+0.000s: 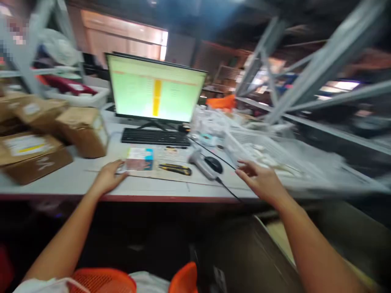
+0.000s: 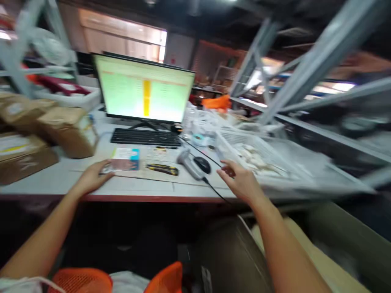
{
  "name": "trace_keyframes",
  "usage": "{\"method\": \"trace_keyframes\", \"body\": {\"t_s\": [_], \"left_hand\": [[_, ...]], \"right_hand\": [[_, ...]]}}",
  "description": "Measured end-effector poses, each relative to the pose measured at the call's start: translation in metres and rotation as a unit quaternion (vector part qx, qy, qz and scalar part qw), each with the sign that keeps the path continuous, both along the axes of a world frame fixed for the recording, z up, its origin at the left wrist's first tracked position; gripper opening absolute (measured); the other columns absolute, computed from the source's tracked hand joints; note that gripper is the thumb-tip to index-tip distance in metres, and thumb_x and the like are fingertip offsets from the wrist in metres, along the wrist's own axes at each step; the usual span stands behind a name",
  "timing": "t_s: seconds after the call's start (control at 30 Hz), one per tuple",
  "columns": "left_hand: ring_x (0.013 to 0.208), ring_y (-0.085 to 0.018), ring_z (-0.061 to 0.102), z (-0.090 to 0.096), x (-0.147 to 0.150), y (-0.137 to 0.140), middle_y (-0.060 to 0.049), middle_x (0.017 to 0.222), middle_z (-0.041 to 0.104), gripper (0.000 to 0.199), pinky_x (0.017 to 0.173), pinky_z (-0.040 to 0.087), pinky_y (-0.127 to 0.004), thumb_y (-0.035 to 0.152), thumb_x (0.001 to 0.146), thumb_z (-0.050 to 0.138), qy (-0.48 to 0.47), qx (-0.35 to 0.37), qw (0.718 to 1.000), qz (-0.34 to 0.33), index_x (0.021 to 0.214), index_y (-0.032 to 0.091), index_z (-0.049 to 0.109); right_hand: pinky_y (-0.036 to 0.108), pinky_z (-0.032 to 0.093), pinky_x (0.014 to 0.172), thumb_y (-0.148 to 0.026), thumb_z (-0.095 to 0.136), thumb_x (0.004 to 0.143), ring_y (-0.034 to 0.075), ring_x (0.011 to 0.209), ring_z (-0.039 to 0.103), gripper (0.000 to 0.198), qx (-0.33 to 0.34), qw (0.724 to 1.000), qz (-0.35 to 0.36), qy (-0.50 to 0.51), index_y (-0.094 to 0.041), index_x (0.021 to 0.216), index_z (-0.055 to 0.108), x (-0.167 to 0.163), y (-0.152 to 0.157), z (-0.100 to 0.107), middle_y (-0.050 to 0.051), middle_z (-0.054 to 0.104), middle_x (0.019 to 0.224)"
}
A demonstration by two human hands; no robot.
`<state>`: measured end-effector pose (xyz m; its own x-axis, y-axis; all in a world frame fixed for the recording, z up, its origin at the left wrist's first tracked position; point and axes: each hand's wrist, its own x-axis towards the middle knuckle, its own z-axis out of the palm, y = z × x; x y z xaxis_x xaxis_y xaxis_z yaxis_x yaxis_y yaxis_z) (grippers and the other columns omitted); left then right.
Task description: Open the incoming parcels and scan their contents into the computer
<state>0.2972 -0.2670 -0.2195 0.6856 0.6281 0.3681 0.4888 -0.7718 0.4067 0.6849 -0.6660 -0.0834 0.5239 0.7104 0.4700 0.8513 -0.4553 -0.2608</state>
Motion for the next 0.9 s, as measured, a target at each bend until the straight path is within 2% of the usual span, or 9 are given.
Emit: {"method": "trace_keyframes", "body": {"t_s": [0.07, 0.13, 0.2, 0.3, 0.47, 0.6, 0.7, 0.77, 0.9], "left_hand": [[0.144, -0.030, 0.048, -0.004, -0.020, 0.007, -0.013, 0.156, 0.050, 0.063, 0.124, 0.036, -0.044, 0.055, 0.091, 0.063, -0.013, -0.029, 1.000, -0.003, 0.141, 0.018, 0.058], [0.151, -0.031, 0.038, -0.003, -0.020, 0.008, -0.012, 0.166, 0.035, 0.065, 0.126, 0.032, -0.046, 0.058, 0.092, 0.059, -0.040, -0.049, 0.998, 0.004, 0.145, 0.020, 0.054], [0.155, -0.031, 0.031, 0.001, -0.013, 0.004, -0.011, 0.170, 0.024, 0.067, 0.127, 0.031, -0.047, 0.059, 0.093, 0.057, -0.058, -0.070, 0.996, 0.006, 0.148, 0.022, 0.050], [0.158, -0.032, 0.024, 0.006, -0.008, -0.004, -0.011, 0.173, 0.015, 0.076, 0.128, 0.028, -0.049, 0.062, 0.092, 0.058, -0.054, -0.105, 0.993, -0.008, 0.155, 0.022, 0.042], [0.158, -0.032, 0.021, 0.019, -0.014, 0.001, -0.011, 0.169, 0.027, 0.088, 0.130, 0.022, -0.051, 0.067, 0.092, 0.055, -0.031, -0.171, 0.984, -0.044, 0.162, 0.022, 0.029], [0.159, -0.033, 0.018, 0.039, -0.004, 0.033, -0.009, 0.168, 0.031, 0.074, 0.129, 0.020, -0.054, 0.067, 0.096, 0.045, -0.069, -0.155, 0.985, -0.037, 0.155, 0.022, 0.044], [0.150, -0.028, 0.040, 0.054, 0.028, 0.068, -0.009, 0.158, 0.049, 0.055, 0.127, 0.031, -0.047, 0.055, 0.102, 0.038, -0.074, -0.090, 0.992, -0.054, 0.141, 0.021, 0.058], [0.139, -0.025, 0.054, 0.061, 0.057, 0.091, -0.009, 0.147, 0.059, 0.045, 0.121, 0.040, -0.041, 0.043, 0.103, 0.040, -0.064, -0.049, 0.996, -0.045, 0.133, 0.019, 0.063], [0.126, -0.026, 0.061, 0.063, 0.112, 0.131, -0.011, 0.133, 0.067, 0.034, 0.113, 0.047, -0.040, 0.026, 0.097, 0.050, -0.053, -0.002, 0.999, 0.002, 0.127, 0.016, 0.064]], "right_hand": [[0.042, 0.059, 0.084, -0.057, 0.057, 0.091, 0.028, 0.088, 0.073, 0.051, 0.014, 0.998, 0.050, -0.027, -0.018, 0.123, 0.069, 0.017, 0.046, -0.031, 0.013, 0.077, 0.101], [0.048, 0.055, 0.096, -0.057, 0.052, 0.092, 0.033, 0.105, 0.070, 0.054, 0.038, 0.995, 0.061, -0.069, -0.016, 0.124, 0.068, 0.039, 0.080, -0.057, 0.017, 0.074, 0.114], [0.052, 0.050, 0.104, -0.057, 0.049, 0.091, 0.036, 0.117, 0.065, 0.058, 0.054, 0.993, 0.048, -0.095, -0.015, 0.126, 0.068, 0.065, 0.100, -0.078, 0.019, 0.070, 0.123], [0.057, 0.046, 0.108, -0.063, 0.047, 0.089, 0.038, 0.125, 0.059, 0.065, 0.060, 0.994, 0.013, -0.086, -0.015, 0.128, 0.067, 0.102, 0.113, -0.104, 0.020, 0.066, 0.129], [0.056, 0.043, 0.113, -0.074, 0.047, 0.083, 0.038, 0.129, 0.057, 0.077, 0.051, 0.999, 0.003, 0.011, -0.018, 0.133, 0.065, 0.130, 0.113, -0.128, 0.017, 0.064, 0.133], [0.055, 0.044, 0.115, -0.077, 0.055, 0.077, 0.038, 0.127, 0.060, 0.075, 0.062, 0.997, 0.017, 0.034, -0.023, 0.129, 0.065, 0.128, 0.109, -0.131, 0.013, 0.065, 0.134], [0.057, 0.045, 0.113, -0.076, 0.061, 0.075, 0.038, 0.122, 0.064, 0.074, 0.063, 0.996, 0.035, 0.057, -0.025, 0.127, 0.066, 0.121, 0.108, -0.130, 0.012, 0.068, 0.131], [0.056, 0.047, 0.112, -0.075, 0.061, 0.075, 0.038, 0.120, 0.065, 0.072, 0.066, 0.995, 0.043, 0.058, -0.025, 0.126, 0.066, 0.115, 0.107, -0.128, 0.011, 0.069, 0.128], [0.055, 0.046, 0.113, -0.071, 0.056, 0.081, 0.037, 0.120, 0.064, 0.062, 0.094, 0.995, 0.033, 0.000, -0.026, 0.123, 0.067, 0.113, 0.105, -0.125, 0.012, 0.068, 0.128]]}}
